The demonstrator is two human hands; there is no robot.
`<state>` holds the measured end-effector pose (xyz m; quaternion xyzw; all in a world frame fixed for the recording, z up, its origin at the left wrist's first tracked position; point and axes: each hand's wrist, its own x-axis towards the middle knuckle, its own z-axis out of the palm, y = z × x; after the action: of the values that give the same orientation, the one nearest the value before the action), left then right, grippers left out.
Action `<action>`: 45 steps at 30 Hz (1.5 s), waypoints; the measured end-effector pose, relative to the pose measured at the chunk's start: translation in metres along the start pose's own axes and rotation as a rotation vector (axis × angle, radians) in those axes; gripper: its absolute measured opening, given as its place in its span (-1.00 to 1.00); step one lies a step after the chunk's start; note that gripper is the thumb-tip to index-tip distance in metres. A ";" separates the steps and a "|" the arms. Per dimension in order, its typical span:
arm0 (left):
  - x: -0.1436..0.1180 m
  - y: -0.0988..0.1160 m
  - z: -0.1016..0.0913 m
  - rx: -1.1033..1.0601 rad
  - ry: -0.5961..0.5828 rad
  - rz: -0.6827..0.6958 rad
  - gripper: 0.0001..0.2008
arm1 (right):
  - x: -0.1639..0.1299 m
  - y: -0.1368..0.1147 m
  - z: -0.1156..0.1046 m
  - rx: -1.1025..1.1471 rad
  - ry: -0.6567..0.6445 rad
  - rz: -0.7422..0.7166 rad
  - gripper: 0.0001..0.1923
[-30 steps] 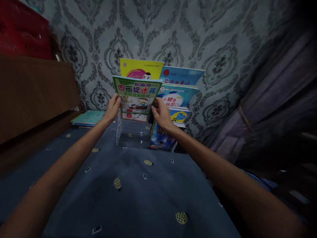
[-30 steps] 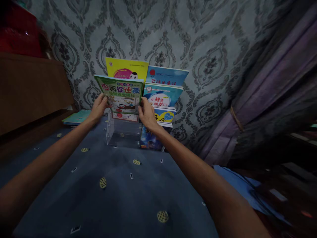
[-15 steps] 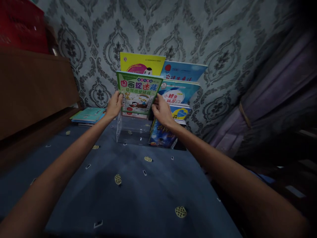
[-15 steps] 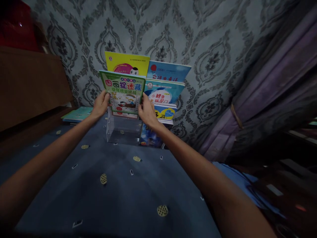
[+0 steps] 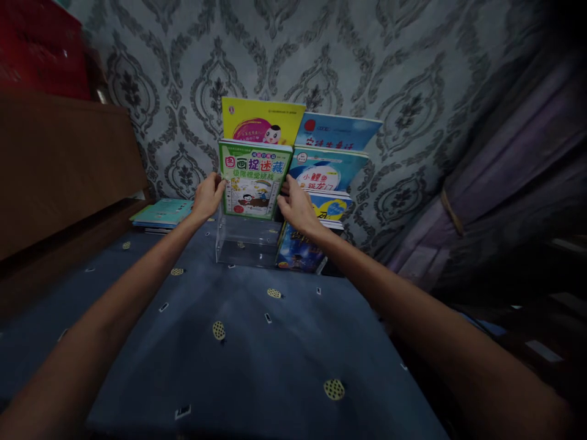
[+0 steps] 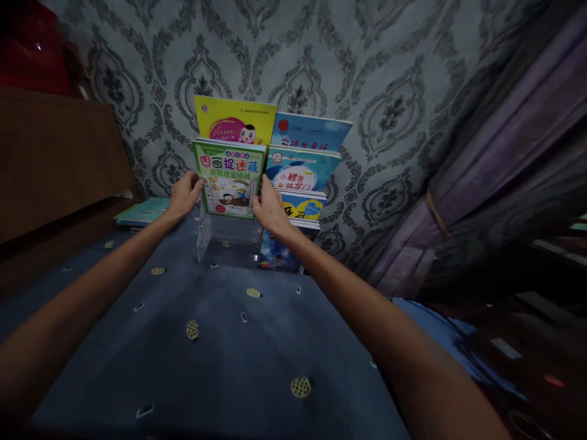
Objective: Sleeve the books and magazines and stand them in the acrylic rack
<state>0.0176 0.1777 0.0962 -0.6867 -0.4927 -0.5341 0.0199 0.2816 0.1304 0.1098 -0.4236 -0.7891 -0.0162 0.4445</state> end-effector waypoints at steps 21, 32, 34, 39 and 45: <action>0.026 -0.021 0.019 -0.320 -0.049 0.065 -0.78 | 0.013 -0.010 0.011 0.008 0.020 0.191 -0.47; 0.026 -0.024 0.015 -0.322 -0.103 0.099 -0.73 | 0.007 -0.004 0.015 0.028 0.021 0.166 -0.56; 0.025 -0.023 0.013 -0.309 -0.108 0.100 -0.73 | 0.006 -0.005 0.016 0.026 0.030 0.173 -0.55; 0.020 -0.020 0.008 -0.270 -0.108 0.095 -0.75 | 0.008 -0.009 0.013 0.013 0.068 0.227 -0.48; 0.016 -0.016 0.005 -0.237 -0.092 0.091 -0.77 | 0.020 -0.025 0.000 0.208 0.069 0.290 -0.29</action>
<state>0.0092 0.1999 0.0982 -0.7296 -0.3950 -0.5551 -0.0596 0.2595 0.1273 0.1334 -0.4840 -0.7014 0.1151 0.5104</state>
